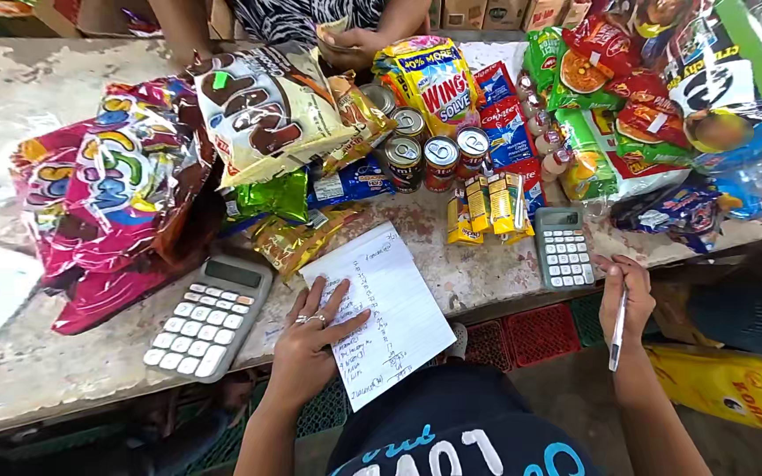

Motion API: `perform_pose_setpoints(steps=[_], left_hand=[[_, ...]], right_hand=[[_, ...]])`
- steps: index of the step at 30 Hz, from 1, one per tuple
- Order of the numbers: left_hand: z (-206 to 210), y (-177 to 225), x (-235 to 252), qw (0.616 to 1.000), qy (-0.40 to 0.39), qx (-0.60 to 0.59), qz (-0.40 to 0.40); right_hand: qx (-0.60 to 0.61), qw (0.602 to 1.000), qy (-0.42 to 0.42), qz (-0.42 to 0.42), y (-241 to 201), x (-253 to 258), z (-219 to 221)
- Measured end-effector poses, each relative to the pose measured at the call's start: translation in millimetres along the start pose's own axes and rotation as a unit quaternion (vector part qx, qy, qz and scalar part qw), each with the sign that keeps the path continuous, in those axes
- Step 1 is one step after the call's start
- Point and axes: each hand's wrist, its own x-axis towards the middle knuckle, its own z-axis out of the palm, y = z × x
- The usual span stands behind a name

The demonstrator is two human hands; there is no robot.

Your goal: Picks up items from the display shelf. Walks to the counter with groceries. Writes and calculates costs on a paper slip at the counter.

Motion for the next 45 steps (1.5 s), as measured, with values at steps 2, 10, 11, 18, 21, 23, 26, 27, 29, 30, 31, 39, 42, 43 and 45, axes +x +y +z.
perform_pose_setpoints(steps=[2, 10, 11, 18, 21, 23, 26, 27, 29, 30, 31, 39, 42, 43, 45], left_hand=[[1.1, -1.3, -0.7, 1.0, 0.0, -0.001, 0.001], [0.2, 0.4, 0.4, 1.0, -0.002, -0.001, -0.005], [0.1, 1.4, 1.6, 1.0, -0.003, -0.002, -0.004], [0.7, 5.8, 5.7, 1.0, -0.006, -0.008, -0.011], [0.0, 9.6, 8.4, 1.0, -0.005, -0.013, -0.012], [-0.6, 12.7, 9.9, 1.0, -0.003, -0.016, -0.015], [-1.5, 13.7, 10.8, 1.0, -0.006, -0.009, -0.013], [-1.4, 13.0, 10.7, 1.0, -0.006, -0.009, -0.011], [-0.7, 10.9, 9.3, 1.0, -0.007, -0.011, -0.006], [-0.4, 10.4, 9.0, 1.0, -0.006, -0.013, -0.006], [0.0, 10.4, 9.1, 1.0, -0.004, -0.013, -0.007], [1.3, 9.3, 7.9, 1.0, -0.006, -0.009, -0.013], [0.9, 9.4, 8.3, 1.0, -0.011, -0.009, -0.015], [0.6, 10.1, 8.3, 1.0, -0.011, -0.011, -0.016], [-0.1, 11.4, 8.8, 1.0, -0.009, -0.014, -0.019]], right_hand=[[-0.005, 1.0, -0.002, 0.0, -0.8, 1.5, -0.1], [-0.013, 1.0, 0.007, -0.002, -12.6, 3.8, 0.4], [-0.018, 1.0, 0.009, 0.0, -16.7, 3.6, 0.3], [-0.043, 0.999, 0.018, 0.018, -30.2, 3.8, 2.1], [-0.038, 0.999, 0.016, 0.008, -36.8, 5.5, 3.4], [-0.034, 0.999, 0.017, -0.002, -39.0, 7.1, 4.9], [-0.045, 0.999, 0.02, -0.01, -38.6, 10.2, 11.1], [-0.058, 0.998, 0.015, -0.013, -36.8, 11.0, 14.1], [-0.095, 0.995, -0.015, -0.015, -29.5, 10.8, 19.7], [-0.104, 0.994, -0.027, -0.009, -27.6, 11.2, 20.3], [-0.101, 0.994, -0.034, -0.004, -28.4, 13.1, 18.9], [-0.061, 0.994, -0.083, -0.023, -59.9, 5.5, 29.1], [-0.047, 0.995, -0.089, -0.022, -56.0, 5.7, 23.9], [-0.034, 0.996, -0.081, -0.024, -54.9, 5.5, 16.5], [-0.026, 0.998, -0.043, -0.024, -48.7, 3.2, -0.1]])
